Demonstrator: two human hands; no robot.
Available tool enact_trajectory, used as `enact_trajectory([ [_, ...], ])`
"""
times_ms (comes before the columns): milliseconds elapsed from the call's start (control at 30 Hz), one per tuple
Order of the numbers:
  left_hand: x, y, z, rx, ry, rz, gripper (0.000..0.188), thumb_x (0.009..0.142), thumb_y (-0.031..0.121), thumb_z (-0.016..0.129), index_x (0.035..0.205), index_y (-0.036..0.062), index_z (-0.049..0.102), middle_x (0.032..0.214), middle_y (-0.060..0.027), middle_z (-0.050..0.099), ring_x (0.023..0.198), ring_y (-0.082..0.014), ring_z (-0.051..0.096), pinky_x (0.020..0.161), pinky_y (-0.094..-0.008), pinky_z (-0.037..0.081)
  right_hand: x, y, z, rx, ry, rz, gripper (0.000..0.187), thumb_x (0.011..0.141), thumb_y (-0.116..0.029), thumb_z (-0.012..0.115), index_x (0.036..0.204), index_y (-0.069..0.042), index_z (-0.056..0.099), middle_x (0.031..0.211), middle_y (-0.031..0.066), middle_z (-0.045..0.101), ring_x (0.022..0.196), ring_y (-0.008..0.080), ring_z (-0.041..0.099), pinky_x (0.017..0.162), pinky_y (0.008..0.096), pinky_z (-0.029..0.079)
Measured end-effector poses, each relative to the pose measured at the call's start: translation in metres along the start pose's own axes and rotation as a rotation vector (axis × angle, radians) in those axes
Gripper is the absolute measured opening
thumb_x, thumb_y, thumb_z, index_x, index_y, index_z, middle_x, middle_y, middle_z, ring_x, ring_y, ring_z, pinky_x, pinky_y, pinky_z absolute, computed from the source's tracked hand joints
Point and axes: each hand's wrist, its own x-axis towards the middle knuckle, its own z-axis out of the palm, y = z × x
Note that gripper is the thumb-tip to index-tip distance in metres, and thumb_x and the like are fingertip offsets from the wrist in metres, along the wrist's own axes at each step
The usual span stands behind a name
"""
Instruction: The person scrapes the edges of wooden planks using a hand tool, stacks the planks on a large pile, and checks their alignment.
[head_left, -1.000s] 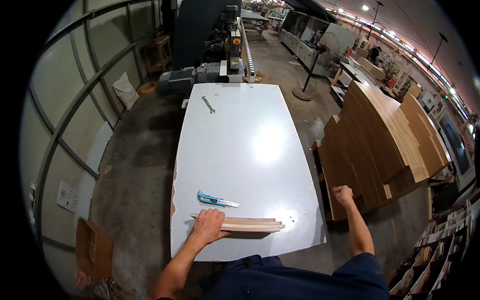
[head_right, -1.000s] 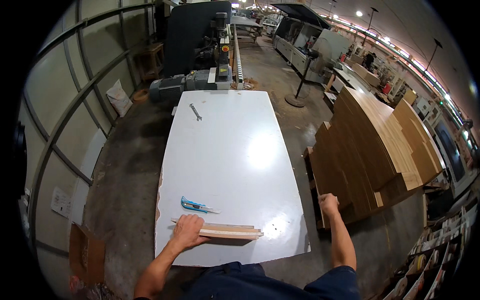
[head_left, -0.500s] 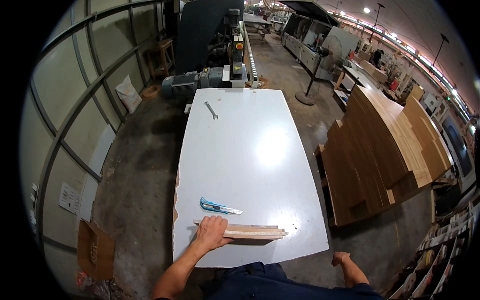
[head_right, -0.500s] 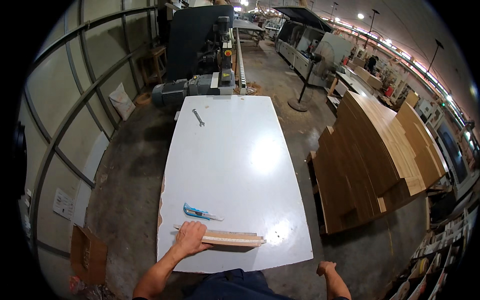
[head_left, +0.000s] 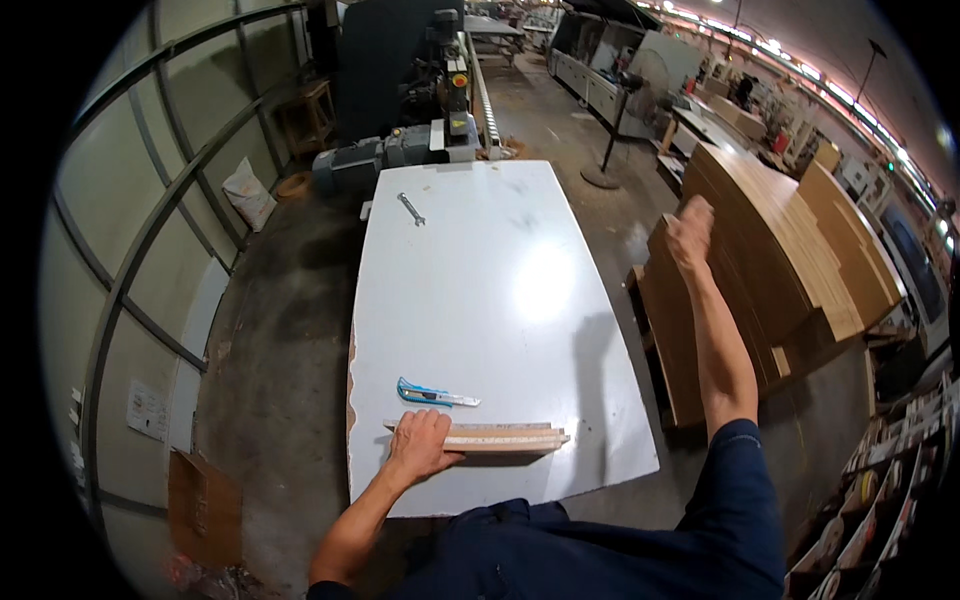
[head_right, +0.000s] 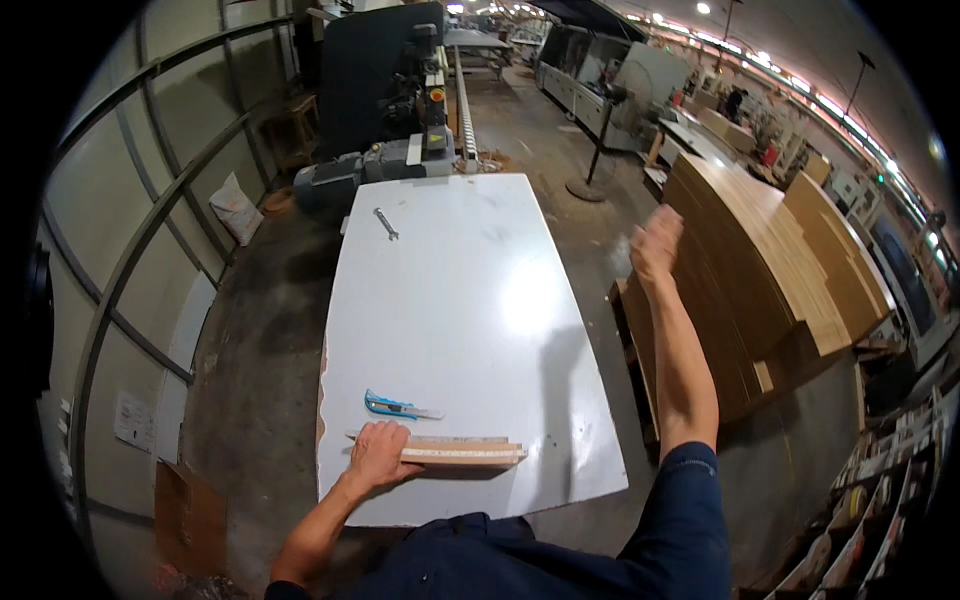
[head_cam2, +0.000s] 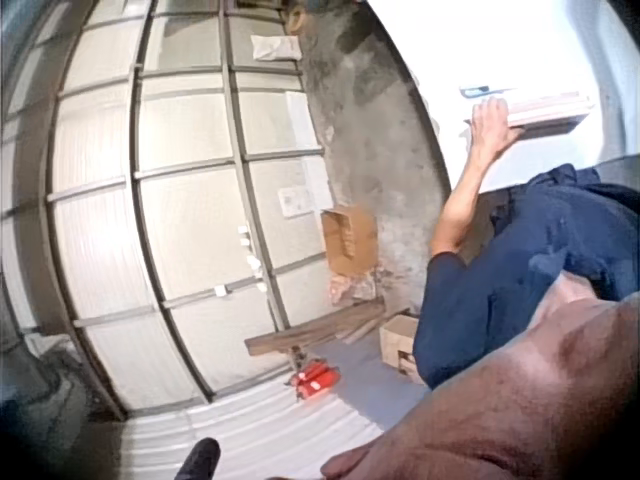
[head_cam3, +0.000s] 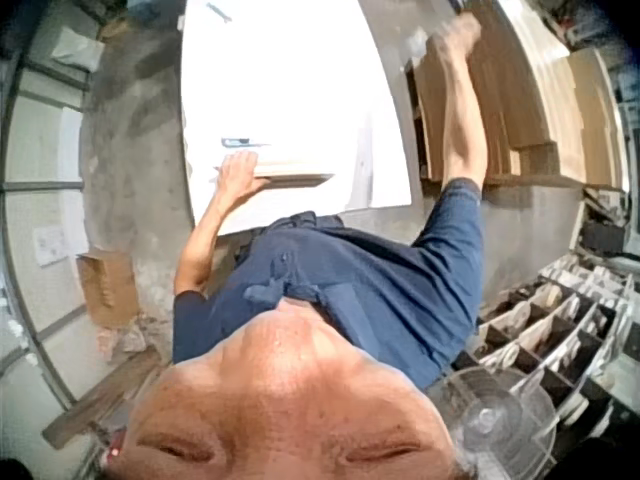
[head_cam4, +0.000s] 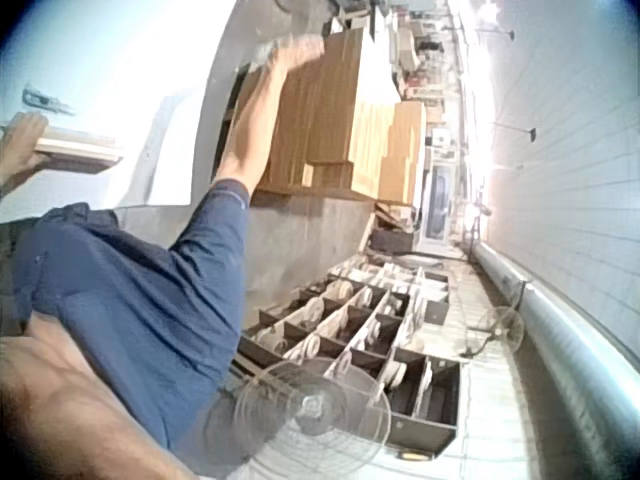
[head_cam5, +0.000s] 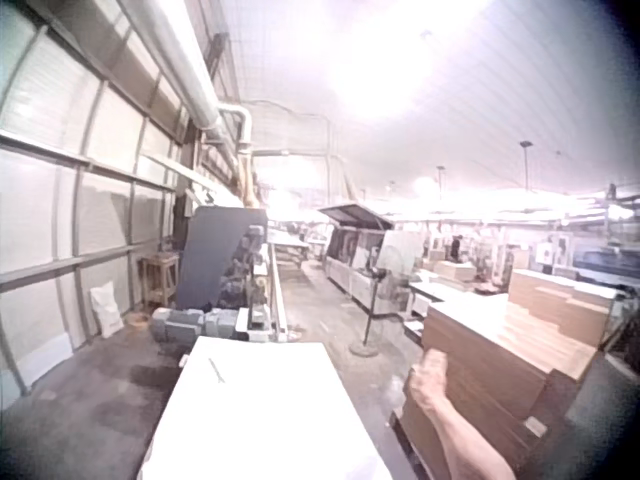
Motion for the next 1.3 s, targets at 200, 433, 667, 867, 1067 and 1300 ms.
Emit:
enact_trajectory([
  [200, -0.033, -0.016, -0.002, 0.001, 0.038, -0.08, 0.057, 0.059, 0.039, 0.083, 0.096, 0.0058, 0.055, 0.092, -0.0104, 0.054, 0.089, -0.029, 0.053, 0.079, -0.0429, 0.039, -0.059, -0.277, -0.16, 1.099, -1.014, 0.016, 0.07, 0.081, -0.044, 0.072, 0.13, 0.001, 0.05, 0.134, 0.0243, 0.05, 0.121, 0.037, 0.05, 0.102, 0.0383, 0.041],
  [433, -0.058, -0.016, -0.009, -0.151, 0.343, -0.511, 0.112, 0.055, 0.041, 0.087, 0.142, -0.0024, 0.03, 0.141, -0.0242, 0.036, 0.135, -0.0399, 0.03, 0.114, -0.0499, 0.018, -0.161, -0.33, -0.239, 0.949, -0.969, -0.509, 0.108, 0.071, -0.07, 0.061, 0.139, 0.009, 0.031, 0.135, 0.0277, 0.045, 0.124, 0.0414, 0.045, 0.103, 0.0471, 0.037],
  [667, -0.081, -0.012, 0.022, -1.042, 0.414, -0.649, 0.09, 0.076, 0.037, 0.079, 0.139, -0.0067, 0.033, 0.133, -0.024, 0.049, 0.126, -0.029, 0.045, 0.105, -0.0353, 0.035, -0.152, -0.338, -0.245, 0.878, -1.04, -0.534, 0.109, 0.073, -0.078, 0.049, 0.139, 0.007, 0.032, 0.132, 0.0245, 0.049, 0.122, 0.0381, 0.048, 0.103, 0.0473, 0.037],
  [867, -0.063, -0.013, 0.024, -1.313, 0.549, -0.907, 0.039, 0.085, 0.026, 0.071, 0.108, -0.0052, 0.064, 0.087, -0.0051, 0.065, 0.079, -0.0092, 0.055, 0.073, -0.0249, 0.045, -0.149, -0.336, -0.244, 0.878, -1.085, -0.484, 0.109, 0.073, -0.079, 0.048, 0.139, 0.006, 0.033, 0.133, 0.0221, 0.048, 0.12, 0.0364, 0.05, 0.1, 0.0467, 0.04],
  [1067, -0.06, -0.037, 0.015, -1.578, 0.443, -1.128, 0.027, 0.078, 0.013, 0.068, 0.1, -0.002, 0.067, 0.087, -0.0038, 0.064, 0.082, -0.0107, 0.055, 0.079, -0.025, 0.042, -0.15, -0.338, -0.248, 0.845, -1.122, -0.504, 0.112, 0.071, -0.082, 0.046, 0.142, 0.004, 0.031, 0.134, 0.0225, 0.047, 0.117, 0.0363, 0.052, 0.097, 0.0465, 0.043],
  [1300, -0.067, -0.055, -0.012, -1.497, 0.496, -1.175, 0.017, 0.079, 0.011, 0.065, 0.091, 0.0001, 0.067, 0.083, -0.0017, 0.063, 0.078, -0.0097, 0.054, 0.074, -0.023, 0.042, -0.146, -0.331, -0.249, 0.807, -1.288, -0.438, 0.072, 0.073, -0.056, 0.07, 0.115, -0.001, 0.052, 0.096, 0.0136, 0.063, 0.087, 0.0294, 0.063, 0.077, 0.0401, 0.049],
])
